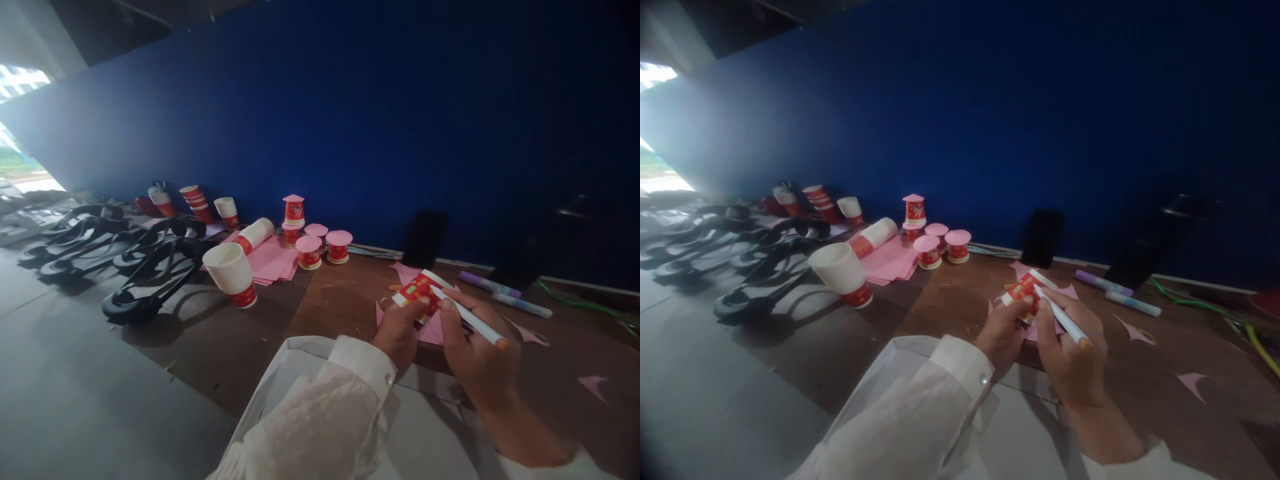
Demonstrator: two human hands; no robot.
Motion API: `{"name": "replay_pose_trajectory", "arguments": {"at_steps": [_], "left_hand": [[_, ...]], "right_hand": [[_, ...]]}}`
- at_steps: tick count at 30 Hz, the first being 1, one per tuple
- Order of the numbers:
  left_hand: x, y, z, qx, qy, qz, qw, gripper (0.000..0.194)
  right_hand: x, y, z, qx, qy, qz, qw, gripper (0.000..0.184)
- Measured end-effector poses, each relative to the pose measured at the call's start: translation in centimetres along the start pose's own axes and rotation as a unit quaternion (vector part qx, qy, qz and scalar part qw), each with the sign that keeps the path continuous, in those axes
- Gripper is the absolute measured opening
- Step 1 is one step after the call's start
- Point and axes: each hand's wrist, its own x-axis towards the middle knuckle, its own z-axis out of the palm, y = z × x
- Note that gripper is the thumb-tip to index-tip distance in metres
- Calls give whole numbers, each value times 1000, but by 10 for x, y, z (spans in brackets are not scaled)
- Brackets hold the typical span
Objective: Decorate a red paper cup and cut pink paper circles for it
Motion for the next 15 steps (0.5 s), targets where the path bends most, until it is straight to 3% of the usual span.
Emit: {"name": "replay_pose_trajectory", "arguments": {"at_steps": [6, 15], "left_hand": [[-1, 0, 1, 1, -14, 3, 1000, 34], [0, 1, 1, -16, 30, -12, 999, 34]], "right_hand": [[1, 0, 0, -3, -11, 1, 1000, 18], [-1, 0, 0, -10, -15, 21, 1000, 21]]}}
